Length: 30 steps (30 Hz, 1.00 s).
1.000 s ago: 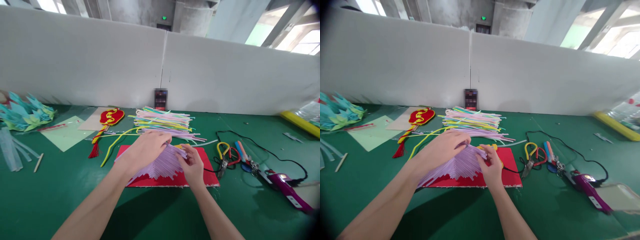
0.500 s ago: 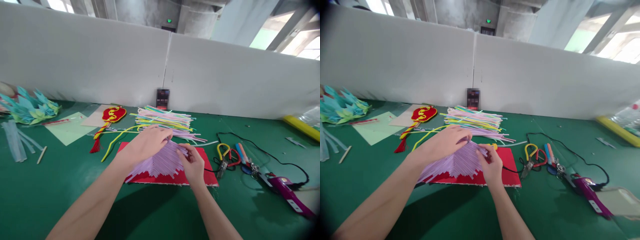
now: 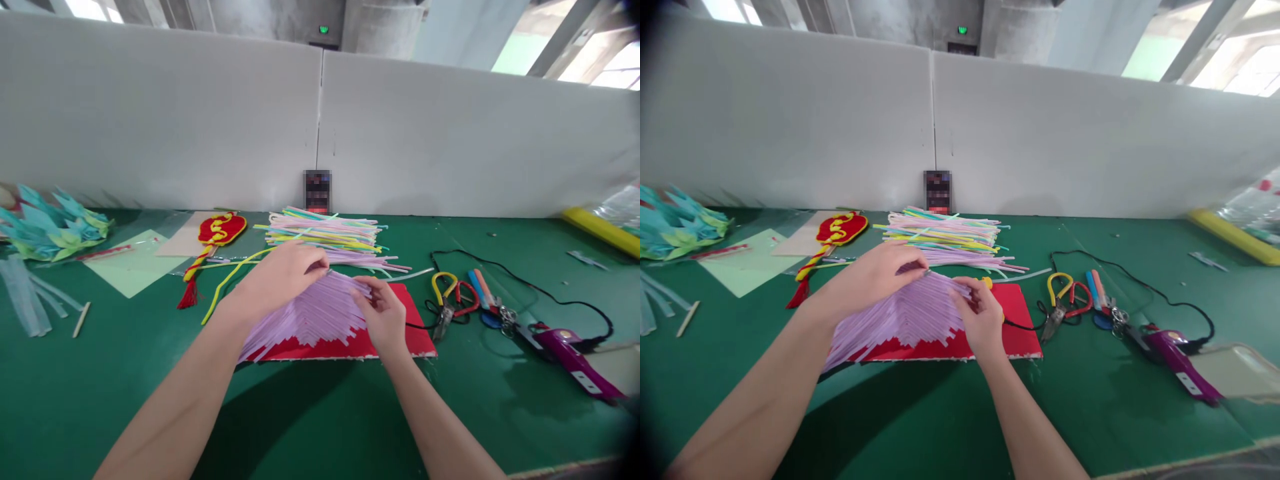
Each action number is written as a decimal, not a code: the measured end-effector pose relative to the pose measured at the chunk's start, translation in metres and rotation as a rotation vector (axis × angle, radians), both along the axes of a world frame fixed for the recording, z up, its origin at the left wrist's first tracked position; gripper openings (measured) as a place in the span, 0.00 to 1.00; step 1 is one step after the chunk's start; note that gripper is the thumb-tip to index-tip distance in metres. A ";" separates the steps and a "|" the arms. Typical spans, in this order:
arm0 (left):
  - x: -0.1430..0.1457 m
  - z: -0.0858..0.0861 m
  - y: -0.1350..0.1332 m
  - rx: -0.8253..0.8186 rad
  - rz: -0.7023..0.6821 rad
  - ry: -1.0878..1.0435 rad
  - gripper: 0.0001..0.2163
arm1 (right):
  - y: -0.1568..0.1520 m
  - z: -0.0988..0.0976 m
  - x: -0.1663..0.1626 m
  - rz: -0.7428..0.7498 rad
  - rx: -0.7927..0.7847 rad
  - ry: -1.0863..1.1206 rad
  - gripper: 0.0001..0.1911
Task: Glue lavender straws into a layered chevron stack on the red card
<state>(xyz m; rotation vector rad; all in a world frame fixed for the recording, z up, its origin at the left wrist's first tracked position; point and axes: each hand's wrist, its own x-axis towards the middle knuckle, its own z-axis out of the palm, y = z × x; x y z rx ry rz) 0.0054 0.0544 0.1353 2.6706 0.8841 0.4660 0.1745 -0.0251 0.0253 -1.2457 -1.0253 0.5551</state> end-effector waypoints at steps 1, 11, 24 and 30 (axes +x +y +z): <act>-0.001 0.000 0.001 0.001 -0.005 -0.003 0.07 | 0.000 0.001 0.000 -0.005 -0.010 0.001 0.12; -0.001 -0.001 0.002 0.016 -0.012 -0.011 0.08 | 0.001 0.003 0.003 -0.047 -0.049 0.046 0.14; -0.004 0.000 0.001 -0.008 0.060 -0.021 0.08 | 0.000 0.003 0.001 -0.094 -0.025 0.116 0.11; -0.013 0.001 0.005 -0.022 0.110 -0.035 0.07 | -0.001 0.002 0.002 -0.082 -0.039 0.099 0.12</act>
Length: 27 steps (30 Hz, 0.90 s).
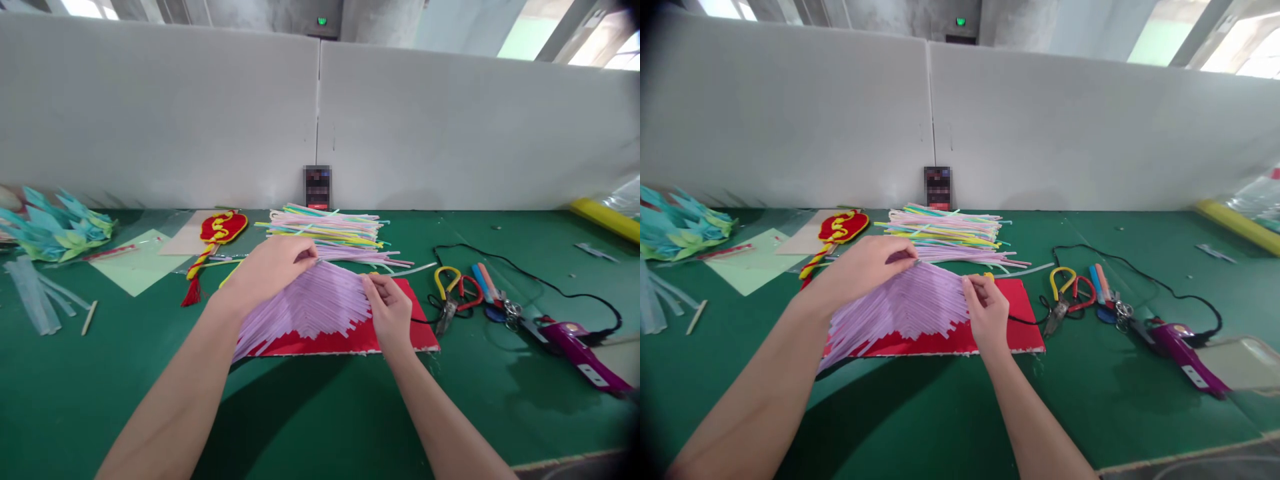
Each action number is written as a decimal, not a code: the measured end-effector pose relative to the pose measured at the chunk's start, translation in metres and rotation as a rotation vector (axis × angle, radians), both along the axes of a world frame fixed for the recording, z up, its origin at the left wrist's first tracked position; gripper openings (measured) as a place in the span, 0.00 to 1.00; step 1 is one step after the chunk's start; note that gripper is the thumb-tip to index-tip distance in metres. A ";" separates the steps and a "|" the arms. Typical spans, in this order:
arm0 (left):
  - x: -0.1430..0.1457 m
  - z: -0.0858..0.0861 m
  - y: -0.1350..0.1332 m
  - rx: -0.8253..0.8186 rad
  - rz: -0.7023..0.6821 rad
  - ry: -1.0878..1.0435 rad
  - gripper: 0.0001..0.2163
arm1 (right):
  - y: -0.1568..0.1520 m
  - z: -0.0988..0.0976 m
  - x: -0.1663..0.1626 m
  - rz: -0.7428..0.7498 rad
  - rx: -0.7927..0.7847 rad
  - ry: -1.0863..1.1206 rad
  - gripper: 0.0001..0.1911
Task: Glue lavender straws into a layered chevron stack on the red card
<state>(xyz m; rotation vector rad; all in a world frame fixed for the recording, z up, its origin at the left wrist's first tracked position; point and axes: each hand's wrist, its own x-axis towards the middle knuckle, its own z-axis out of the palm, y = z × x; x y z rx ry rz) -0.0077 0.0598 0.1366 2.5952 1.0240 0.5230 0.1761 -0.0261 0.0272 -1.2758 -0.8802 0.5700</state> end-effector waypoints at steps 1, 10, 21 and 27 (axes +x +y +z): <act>0.000 0.000 0.000 0.004 0.003 0.002 0.07 | 0.000 0.000 0.000 0.000 0.008 0.000 0.12; 0.001 0.001 0.000 0.028 -0.017 0.001 0.07 | -0.001 0.001 -0.001 0.025 0.050 -0.029 0.09; 0.000 0.000 -0.001 -0.091 -0.002 -0.066 0.06 | 0.002 -0.001 0.002 -0.001 0.019 0.004 0.12; 0.000 -0.001 0.000 -0.027 -0.032 -0.014 0.07 | 0.003 -0.002 0.002 0.032 0.024 0.020 0.12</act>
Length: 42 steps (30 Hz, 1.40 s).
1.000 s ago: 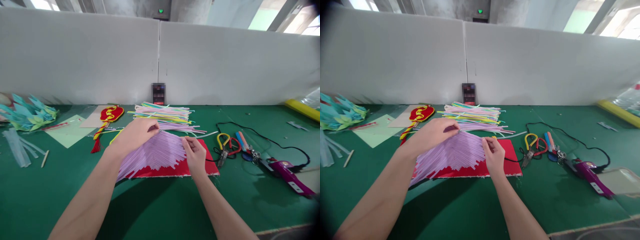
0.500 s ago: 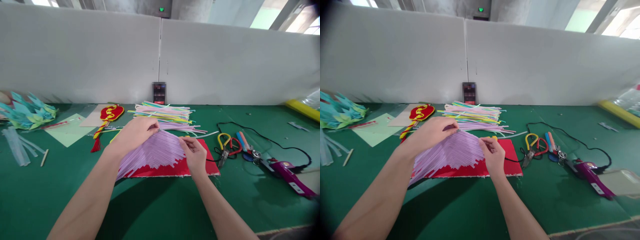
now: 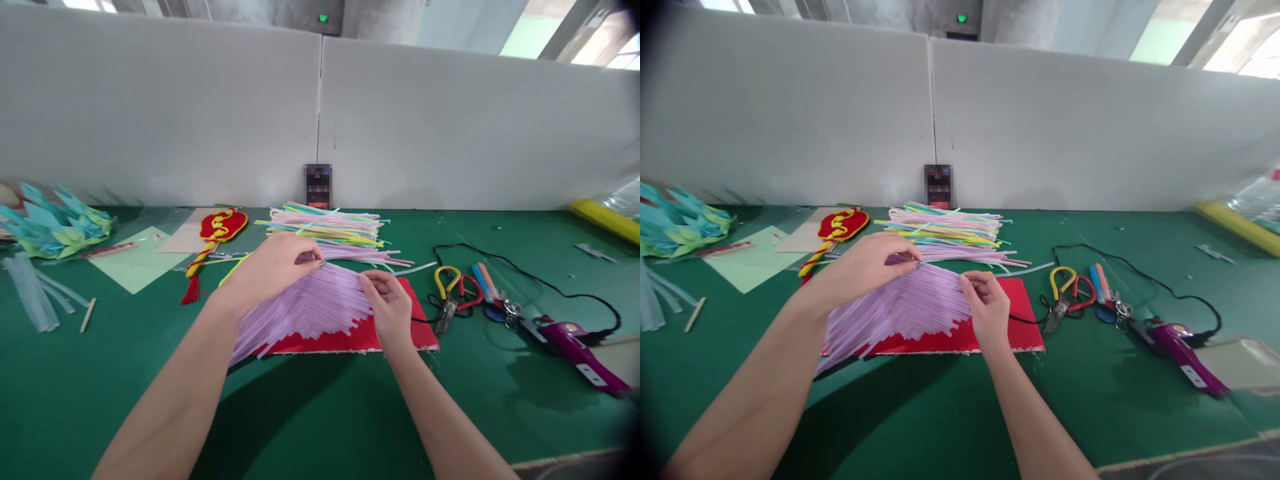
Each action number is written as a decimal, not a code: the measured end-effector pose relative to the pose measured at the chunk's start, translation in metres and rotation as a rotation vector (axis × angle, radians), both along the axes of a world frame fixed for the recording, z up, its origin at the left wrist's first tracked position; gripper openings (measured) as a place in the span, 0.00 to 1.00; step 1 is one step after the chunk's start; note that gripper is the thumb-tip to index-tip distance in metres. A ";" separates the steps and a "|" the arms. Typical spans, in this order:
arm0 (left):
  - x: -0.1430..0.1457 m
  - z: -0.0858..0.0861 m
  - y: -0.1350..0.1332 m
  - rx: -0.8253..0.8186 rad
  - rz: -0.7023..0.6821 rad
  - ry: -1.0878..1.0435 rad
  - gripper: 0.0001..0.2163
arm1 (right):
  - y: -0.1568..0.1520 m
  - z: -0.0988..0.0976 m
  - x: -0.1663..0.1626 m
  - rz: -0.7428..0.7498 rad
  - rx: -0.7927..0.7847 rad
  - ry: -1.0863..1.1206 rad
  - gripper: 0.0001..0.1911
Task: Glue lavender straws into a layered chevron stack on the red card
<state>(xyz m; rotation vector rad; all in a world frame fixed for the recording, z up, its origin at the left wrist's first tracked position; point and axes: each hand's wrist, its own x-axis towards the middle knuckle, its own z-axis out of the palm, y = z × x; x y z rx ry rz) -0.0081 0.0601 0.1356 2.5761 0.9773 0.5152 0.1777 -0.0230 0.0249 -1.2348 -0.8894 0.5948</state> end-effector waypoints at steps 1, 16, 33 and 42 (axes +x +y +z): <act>0.000 0.000 0.000 0.012 -0.001 0.003 0.07 | 0.000 0.000 -0.001 0.010 0.013 0.007 0.13; -0.004 0.000 0.012 -0.321 0.331 -0.322 0.12 | 0.001 -0.001 0.000 0.007 -0.028 0.001 0.12; -0.015 -0.007 0.021 -0.406 0.143 -0.185 0.10 | 0.004 -0.004 0.003 -0.063 0.026 0.192 0.11; -0.012 -0.004 0.018 -0.363 0.173 -0.180 0.09 | 0.004 -0.003 0.002 -0.056 0.016 0.175 0.11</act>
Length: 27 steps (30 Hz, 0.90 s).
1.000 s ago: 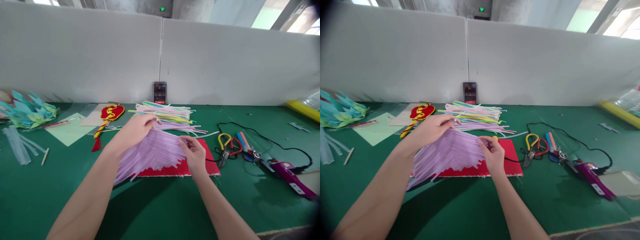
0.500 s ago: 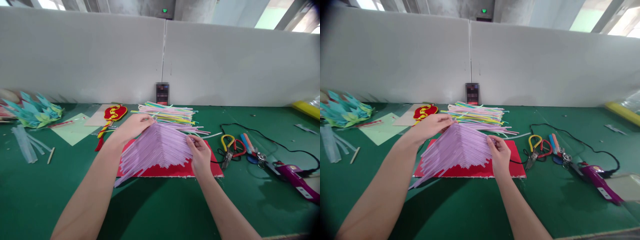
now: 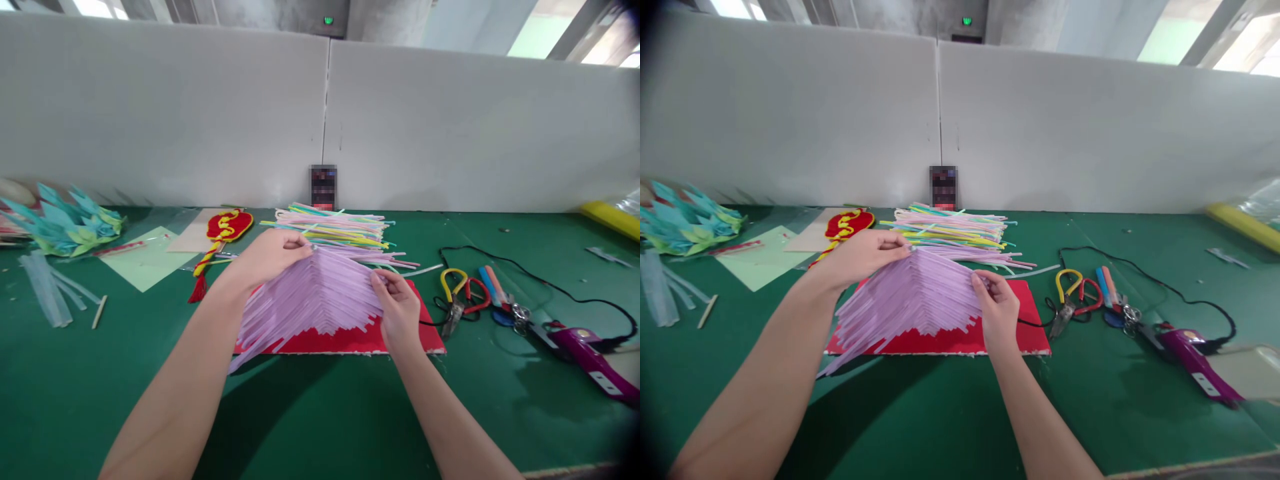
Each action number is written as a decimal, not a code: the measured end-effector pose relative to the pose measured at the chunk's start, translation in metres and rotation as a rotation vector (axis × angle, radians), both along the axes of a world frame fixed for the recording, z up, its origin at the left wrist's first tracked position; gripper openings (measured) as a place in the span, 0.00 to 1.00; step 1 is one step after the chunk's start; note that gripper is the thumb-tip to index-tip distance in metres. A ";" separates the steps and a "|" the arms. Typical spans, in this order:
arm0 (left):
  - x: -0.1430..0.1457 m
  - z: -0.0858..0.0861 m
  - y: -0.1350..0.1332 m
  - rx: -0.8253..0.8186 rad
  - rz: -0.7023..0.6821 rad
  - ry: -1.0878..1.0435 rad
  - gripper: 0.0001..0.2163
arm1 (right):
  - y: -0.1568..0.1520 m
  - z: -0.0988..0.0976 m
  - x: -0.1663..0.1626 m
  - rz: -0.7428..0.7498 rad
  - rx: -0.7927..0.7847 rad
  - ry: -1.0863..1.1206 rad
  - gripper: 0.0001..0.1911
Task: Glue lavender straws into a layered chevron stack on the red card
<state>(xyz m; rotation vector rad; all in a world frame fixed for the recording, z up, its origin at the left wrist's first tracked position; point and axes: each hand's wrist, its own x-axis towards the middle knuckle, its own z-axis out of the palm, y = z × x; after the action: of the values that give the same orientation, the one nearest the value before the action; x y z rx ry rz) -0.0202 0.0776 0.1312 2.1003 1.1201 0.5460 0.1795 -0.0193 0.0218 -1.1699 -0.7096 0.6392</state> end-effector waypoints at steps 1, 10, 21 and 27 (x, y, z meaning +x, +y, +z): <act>0.000 0.001 -0.001 -0.001 0.009 0.009 0.09 | 0.000 0.000 0.000 -0.001 -0.004 -0.011 0.12; 0.007 0.000 -0.005 0.000 0.017 -0.050 0.09 | -0.002 0.001 0.000 -0.006 -0.010 -0.078 0.12; 0.012 -0.005 -0.003 -0.039 0.020 -0.039 0.08 | -0.011 0.003 -0.008 -0.084 0.176 -0.455 0.04; 0.012 -0.004 -0.003 -0.039 0.022 -0.028 0.08 | -0.011 0.001 -0.009 -0.083 0.209 -0.494 0.04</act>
<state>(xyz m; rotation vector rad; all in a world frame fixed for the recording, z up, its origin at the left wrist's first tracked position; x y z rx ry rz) -0.0079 0.0745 0.1270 2.0431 1.1301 0.5573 0.1707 -0.0308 0.0230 -1.1632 -1.1095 0.1942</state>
